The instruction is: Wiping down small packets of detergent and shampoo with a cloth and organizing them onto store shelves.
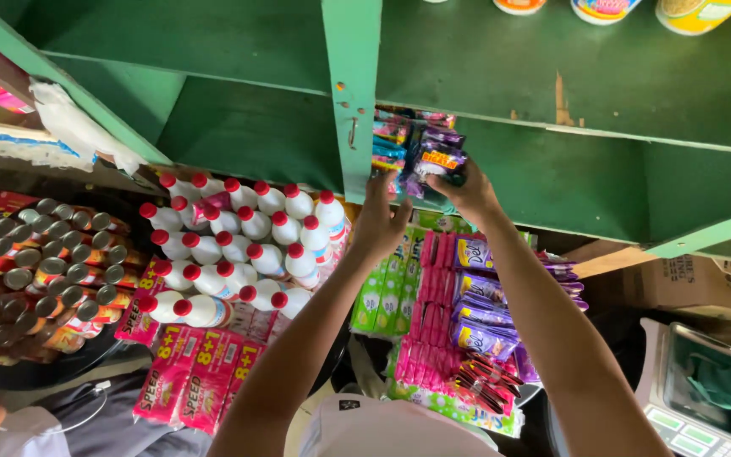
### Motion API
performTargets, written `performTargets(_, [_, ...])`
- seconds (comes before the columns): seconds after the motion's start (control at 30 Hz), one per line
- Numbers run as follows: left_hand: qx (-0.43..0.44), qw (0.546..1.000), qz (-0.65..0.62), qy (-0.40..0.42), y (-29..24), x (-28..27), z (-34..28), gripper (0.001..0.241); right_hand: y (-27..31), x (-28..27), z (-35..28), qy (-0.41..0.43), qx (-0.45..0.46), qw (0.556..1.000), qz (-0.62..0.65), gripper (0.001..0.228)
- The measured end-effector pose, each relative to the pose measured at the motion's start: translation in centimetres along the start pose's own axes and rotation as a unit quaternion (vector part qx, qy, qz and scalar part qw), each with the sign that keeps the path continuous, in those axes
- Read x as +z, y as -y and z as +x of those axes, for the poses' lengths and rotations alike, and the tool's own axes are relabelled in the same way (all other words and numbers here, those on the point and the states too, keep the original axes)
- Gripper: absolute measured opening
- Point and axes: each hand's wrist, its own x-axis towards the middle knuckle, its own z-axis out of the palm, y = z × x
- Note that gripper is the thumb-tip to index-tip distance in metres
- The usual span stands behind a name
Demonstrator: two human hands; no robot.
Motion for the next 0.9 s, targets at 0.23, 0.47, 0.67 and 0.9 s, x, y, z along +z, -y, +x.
performTargets(0.23, [0.026, 0.996, 0.088, -0.021, -1.8, 1.7, 2.4, 0.077, -0.8, 1.8, 2.1, 0.019, 0.036, 0.997, -0.062, 0.071])
performTargets(0.47, [0.033, 0.986, 0.164, -0.024, -2.6, 1.6, 1.9, 0.066, -1.8, 3.5, -0.4, -0.07, 0.041, 0.994, -0.068, 0.072])
performTargets(0.67, [0.046, 0.984, 0.171, -0.03, -3.7, 0.9, 0.5, 0.069, -4.4, 4.9, -2.7, -0.168, -0.103, 0.98, 0.009, 0.078])
performTargets(0.9, [0.11, 0.985, 0.13, -0.029, -3.5, -0.2, -2.5, 0.058, -5.4, 2.6, -8.0, -0.222, 0.054, 0.971, 0.065, 0.06])
